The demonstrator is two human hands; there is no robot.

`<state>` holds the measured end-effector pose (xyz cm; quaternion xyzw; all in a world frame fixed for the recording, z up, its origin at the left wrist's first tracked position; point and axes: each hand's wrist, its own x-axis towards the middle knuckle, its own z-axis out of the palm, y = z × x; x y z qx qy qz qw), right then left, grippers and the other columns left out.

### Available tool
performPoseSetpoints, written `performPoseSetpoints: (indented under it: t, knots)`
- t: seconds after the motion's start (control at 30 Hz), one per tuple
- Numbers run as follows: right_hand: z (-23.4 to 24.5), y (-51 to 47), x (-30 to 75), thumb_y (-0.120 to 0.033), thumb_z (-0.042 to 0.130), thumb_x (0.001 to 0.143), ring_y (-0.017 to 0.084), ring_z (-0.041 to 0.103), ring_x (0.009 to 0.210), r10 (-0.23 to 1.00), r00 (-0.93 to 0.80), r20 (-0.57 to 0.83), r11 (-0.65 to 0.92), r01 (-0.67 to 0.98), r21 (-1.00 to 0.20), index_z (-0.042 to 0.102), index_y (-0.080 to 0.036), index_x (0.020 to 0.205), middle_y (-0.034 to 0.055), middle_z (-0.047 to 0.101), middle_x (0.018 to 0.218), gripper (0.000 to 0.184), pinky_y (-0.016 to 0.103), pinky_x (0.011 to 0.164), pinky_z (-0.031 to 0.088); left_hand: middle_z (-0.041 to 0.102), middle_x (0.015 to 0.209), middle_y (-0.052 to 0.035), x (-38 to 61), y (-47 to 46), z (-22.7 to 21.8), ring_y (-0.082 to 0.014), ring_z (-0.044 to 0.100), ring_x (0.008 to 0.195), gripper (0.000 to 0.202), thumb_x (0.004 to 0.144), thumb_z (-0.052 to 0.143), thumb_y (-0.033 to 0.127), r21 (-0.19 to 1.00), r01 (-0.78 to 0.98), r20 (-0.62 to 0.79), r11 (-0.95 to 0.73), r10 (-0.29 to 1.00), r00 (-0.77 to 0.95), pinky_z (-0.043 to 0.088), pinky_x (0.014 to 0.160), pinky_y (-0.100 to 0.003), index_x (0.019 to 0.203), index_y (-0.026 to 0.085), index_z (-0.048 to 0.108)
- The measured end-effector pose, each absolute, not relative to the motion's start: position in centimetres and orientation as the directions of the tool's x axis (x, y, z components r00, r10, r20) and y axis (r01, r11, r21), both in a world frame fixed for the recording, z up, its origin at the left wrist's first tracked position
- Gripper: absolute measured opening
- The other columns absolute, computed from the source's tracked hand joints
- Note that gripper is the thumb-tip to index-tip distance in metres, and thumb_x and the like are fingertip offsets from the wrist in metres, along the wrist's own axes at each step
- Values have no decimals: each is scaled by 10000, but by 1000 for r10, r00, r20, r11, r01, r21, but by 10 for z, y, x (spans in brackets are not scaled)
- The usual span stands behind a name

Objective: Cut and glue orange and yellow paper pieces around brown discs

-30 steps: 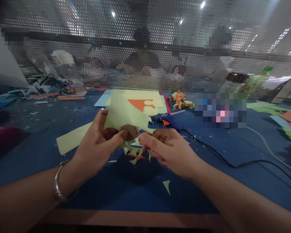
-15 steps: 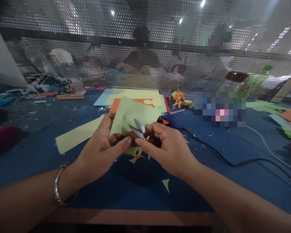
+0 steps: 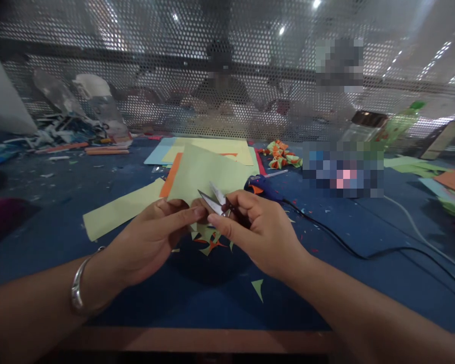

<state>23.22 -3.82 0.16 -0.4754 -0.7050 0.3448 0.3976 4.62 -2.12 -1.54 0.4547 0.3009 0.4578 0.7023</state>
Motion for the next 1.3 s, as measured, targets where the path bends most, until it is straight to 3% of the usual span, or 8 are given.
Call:
performPoseSetpoints:
  t: [0.13,0.23,0.37,0.77,1.0,1.3]
  knots:
    - [2,-36,234,-505,642,906,60,337,431,951,-295,91,202,370,-907,638,-183,865,-72,409,535,325,207,385,238,749,774,-29,44,-16,-16,-153,703,726,130,804,791,246,912,-399,5,96,970,245,553,686,-253,757,149,718]
    - [1,-35,234,-564,609,912,47,307,415,936,-350,-21,106,338,-935,591,-179,806,-83,362,535,400,194,372,206,742,727,-11,43,-14,-17,-142,697,666,135,810,790,261,910,-405,9,87,973,231,550,638,-247,765,160,714]
    - [0,-35,232,-588,615,897,34,226,412,920,-378,-103,-31,192,-981,582,-175,844,-108,288,539,417,173,369,180,755,804,-27,43,-13,-19,-143,707,734,134,822,783,274,918,-393,38,55,973,226,557,691,-246,819,152,726]
    - [0,-36,232,-563,647,885,24,205,421,931,-352,-95,-61,106,-992,620,-141,791,-104,307,518,433,153,350,156,730,754,-16,46,-19,-16,-114,661,729,118,847,756,235,934,-350,77,71,917,390,524,709,-217,776,149,718]
    - [-1,-35,235,-534,664,889,14,211,416,919,-386,-86,-61,75,-995,608,-140,770,-111,297,507,415,138,357,177,742,838,-37,45,-18,-19,-109,652,756,134,836,770,245,944,-317,23,96,935,354,515,729,-218,855,131,702]
    - [-1,-35,238,-508,666,898,16,206,421,916,-390,-93,-66,83,-994,604,-148,759,-111,280,506,391,137,358,173,716,788,-12,44,-17,-21,-94,637,731,140,828,775,222,940,-326,16,101,942,336,494,706,-205,800,147,660]
